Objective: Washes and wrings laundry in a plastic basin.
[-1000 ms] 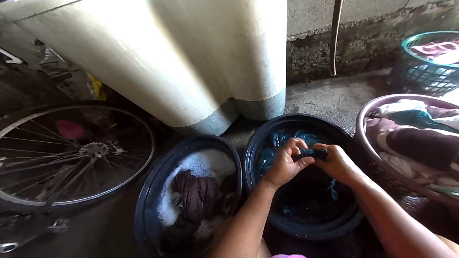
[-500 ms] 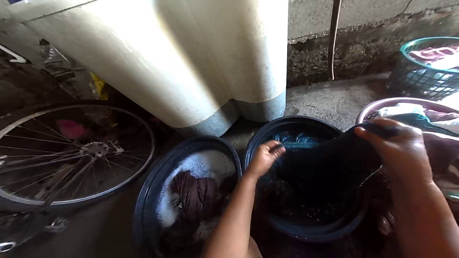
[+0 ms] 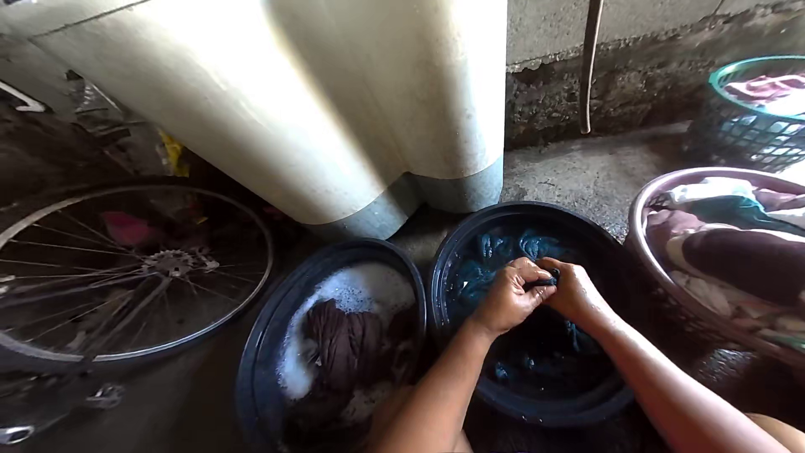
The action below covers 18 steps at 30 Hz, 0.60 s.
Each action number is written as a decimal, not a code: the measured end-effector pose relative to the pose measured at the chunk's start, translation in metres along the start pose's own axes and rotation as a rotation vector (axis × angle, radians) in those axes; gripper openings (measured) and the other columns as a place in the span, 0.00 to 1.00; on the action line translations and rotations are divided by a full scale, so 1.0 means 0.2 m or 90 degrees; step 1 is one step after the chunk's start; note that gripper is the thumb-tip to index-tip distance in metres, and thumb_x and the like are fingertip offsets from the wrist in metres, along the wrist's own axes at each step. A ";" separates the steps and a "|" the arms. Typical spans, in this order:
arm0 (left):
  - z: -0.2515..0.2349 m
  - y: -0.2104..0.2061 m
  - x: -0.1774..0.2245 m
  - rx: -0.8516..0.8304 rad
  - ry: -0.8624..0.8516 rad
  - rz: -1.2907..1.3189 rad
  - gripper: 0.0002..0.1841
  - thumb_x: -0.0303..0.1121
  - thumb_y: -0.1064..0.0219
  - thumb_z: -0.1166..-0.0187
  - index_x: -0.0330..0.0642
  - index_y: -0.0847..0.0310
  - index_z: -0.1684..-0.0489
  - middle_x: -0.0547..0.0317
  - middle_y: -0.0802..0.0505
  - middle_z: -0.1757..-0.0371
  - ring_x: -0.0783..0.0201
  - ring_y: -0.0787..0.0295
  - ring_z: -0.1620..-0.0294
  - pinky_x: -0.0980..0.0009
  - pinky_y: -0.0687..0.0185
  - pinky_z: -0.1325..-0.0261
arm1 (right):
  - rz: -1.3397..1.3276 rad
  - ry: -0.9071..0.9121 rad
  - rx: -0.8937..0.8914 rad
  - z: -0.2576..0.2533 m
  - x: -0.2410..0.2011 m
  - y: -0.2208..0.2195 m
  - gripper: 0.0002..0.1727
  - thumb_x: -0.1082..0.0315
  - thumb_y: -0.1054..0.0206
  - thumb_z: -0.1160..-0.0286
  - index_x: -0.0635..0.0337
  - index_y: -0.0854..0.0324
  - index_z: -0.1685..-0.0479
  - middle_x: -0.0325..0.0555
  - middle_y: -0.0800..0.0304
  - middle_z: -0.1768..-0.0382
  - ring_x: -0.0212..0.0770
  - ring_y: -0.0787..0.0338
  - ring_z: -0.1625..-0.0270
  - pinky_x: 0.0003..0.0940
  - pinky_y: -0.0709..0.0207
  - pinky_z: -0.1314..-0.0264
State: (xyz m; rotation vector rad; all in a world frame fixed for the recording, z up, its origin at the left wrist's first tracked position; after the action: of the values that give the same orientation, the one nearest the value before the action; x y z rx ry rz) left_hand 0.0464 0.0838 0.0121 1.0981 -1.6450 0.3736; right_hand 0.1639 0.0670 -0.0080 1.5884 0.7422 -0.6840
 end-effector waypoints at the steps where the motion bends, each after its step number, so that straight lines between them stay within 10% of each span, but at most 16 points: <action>1: 0.00 0.02 0.01 0.018 -0.007 -0.010 0.07 0.26 0.27 0.27 0.31 0.07 0.60 0.52 0.11 0.54 0.69 0.17 0.45 0.74 0.23 0.35 | -0.009 0.006 0.011 0.00 0.00 0.01 0.12 0.65 0.25 0.35 0.63 0.11 0.57 0.53 0.07 0.66 0.51 0.07 0.60 0.57 0.17 0.55; 4: 0.01 0.11 0.00 0.061 0.012 -0.003 0.25 0.41 0.22 0.30 0.30 0.14 0.42 0.44 0.14 0.35 0.58 0.22 0.28 0.62 0.24 0.27 | -0.054 0.026 0.033 0.00 -0.02 0.07 0.12 0.62 0.26 0.32 0.61 0.09 0.59 0.48 0.06 0.65 0.42 0.08 0.62 0.47 0.16 0.55; 6: 0.02 0.14 -0.07 0.011 0.100 -0.010 0.57 0.59 0.18 0.42 0.31 0.41 0.14 0.40 0.26 0.18 0.51 0.32 0.16 0.53 0.26 0.22 | -0.093 0.041 0.043 0.00 -0.05 0.12 0.13 0.59 0.24 0.29 0.61 0.09 0.57 0.45 0.05 0.63 0.32 0.09 0.60 0.35 0.16 0.51; 9: 0.06 0.04 -0.15 -0.048 0.158 -0.006 0.77 0.52 0.10 0.57 0.31 0.67 0.05 0.35 0.43 0.08 0.48 0.47 0.07 0.52 0.41 0.11 | -0.188 0.058 0.102 0.01 -0.10 0.22 0.10 0.62 0.25 0.29 0.61 0.09 0.60 0.36 0.07 0.65 0.17 0.14 0.63 0.16 0.20 0.54; 14: 0.10 -0.17 -0.10 0.032 0.091 0.113 0.79 0.41 0.05 0.62 0.23 0.68 0.09 0.36 0.36 0.11 0.62 0.35 0.13 0.68 0.41 0.10 | -0.367 0.026 0.140 0.03 -0.15 0.23 0.08 0.65 0.31 0.23 0.51 0.14 0.72 0.22 0.16 0.76 0.14 0.20 0.71 0.14 0.25 0.65; 18: 0.12 -0.19 -0.11 0.089 0.176 -0.023 0.56 0.31 0.08 0.59 0.15 0.37 0.24 0.36 0.14 0.31 0.62 0.17 0.28 0.70 0.28 0.20 | -0.377 -0.035 0.082 0.02 -0.12 0.10 0.10 0.64 0.35 0.18 0.52 0.14 0.69 0.24 0.16 0.74 0.15 0.18 0.68 0.17 0.23 0.61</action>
State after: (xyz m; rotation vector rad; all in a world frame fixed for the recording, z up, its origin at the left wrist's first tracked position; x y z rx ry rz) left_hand 0.0619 0.0571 -0.0270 1.1238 -1.3685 0.5975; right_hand 0.1642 0.0588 0.0230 1.4580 1.1614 -1.2179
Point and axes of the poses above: each hand's wrist, its own z-axis away from the middle knuckle, its own y-axis out of the back of the hand, x = y × z, the point moved 7 cm from there along -z, towards the middle knuckle
